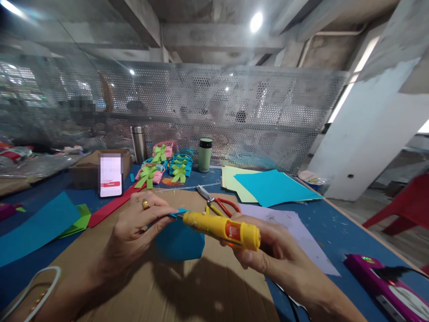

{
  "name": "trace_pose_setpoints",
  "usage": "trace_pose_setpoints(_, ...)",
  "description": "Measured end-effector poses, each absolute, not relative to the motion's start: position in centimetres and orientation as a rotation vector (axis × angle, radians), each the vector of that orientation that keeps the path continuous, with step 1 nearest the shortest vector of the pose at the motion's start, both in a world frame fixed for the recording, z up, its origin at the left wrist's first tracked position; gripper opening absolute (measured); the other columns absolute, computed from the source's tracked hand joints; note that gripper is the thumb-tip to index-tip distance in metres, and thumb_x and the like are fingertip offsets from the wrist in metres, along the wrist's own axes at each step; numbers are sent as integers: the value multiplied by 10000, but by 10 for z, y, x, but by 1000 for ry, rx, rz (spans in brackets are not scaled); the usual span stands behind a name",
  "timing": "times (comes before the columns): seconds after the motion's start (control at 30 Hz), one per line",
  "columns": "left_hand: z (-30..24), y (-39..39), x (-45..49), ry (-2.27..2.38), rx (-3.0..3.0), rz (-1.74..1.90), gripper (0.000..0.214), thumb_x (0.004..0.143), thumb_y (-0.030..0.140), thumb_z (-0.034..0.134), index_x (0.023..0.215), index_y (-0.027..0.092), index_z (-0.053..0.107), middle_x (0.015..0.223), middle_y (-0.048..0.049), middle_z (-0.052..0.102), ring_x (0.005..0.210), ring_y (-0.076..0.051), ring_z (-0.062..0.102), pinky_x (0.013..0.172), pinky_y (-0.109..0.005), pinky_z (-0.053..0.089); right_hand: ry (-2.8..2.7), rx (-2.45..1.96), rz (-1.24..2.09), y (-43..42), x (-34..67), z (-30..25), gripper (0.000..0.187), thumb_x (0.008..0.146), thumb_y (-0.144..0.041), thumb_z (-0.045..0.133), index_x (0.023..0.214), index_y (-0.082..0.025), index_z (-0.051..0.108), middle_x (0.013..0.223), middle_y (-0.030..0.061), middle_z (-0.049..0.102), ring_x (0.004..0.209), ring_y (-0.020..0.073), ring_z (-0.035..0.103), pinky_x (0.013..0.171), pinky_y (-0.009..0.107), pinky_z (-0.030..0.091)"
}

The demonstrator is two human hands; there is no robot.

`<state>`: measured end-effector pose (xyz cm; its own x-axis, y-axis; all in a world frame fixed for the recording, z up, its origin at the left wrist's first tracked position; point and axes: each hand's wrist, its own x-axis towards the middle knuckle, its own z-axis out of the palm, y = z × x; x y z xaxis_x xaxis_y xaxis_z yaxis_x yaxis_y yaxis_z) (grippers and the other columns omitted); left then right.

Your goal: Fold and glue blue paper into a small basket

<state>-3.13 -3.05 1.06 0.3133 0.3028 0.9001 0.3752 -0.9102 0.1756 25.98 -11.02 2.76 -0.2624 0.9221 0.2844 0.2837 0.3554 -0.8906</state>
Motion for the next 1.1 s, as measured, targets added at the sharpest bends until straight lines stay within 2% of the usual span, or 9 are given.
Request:
trace_pose_setpoints(0.13,10,-31,-31,-623,-2499,-1683,131,918,134,621,986,204,708,873,-26,674,860,-180,583,859,-387,426,-1686,-1170,917,-113,254,33,350,741,-390,788,1074,-294,743,859,52,683,699,194,617,580,277,524)
trace_pose_setpoints(0.27,12,-32,-30,-594,-2513,-1695,108,921,133,618,955,194,701,849,-22,661,833,-171,569,854,-388,415,-1785,-1149,905,-114,248,44,303,741,-467,765,983,-284,753,795,32,639,663,164,569,552,232,473)
trace_pose_setpoints(0.37,11,-32,-31,-613,-2526,-1693,113,922,130,616,961,197,698,855,-20,656,842,-171,566,853,-386,409,-1840,-1154,869,-114,247,47,224,757,-424,747,947,-305,743,784,16,624,658,150,546,553,214,440)
trace_pose_setpoints(0.6,10,-32,-32,-607,-2523,-1693,93,927,152,617,939,202,695,844,-18,649,830,-170,555,810,-375,403,-1860,-1114,814,-115,247,48,211,752,-406,756,952,-345,735,830,-3,648,678,154,566,567,215,452)
trace_pose_setpoints(0.9,10,-32,-31,-624,-2513,-1689,96,923,150,620,941,207,696,859,-21,651,849,-174,559,828,-379,409,-1899,-1148,779,-114,246,55,174,764,-403,743,903,-301,717,807,13,635,714,181,580,569,238,484)
trace_pose_setpoints(1.1,11,-31,-31,-600,-2509,-1672,97,924,157,620,936,200,706,832,-20,653,821,-173,564,805,-373,407,-1914,-1133,796,-115,248,51,191,775,-394,739,941,-305,711,876,21,648,767,193,595,599,245,500)
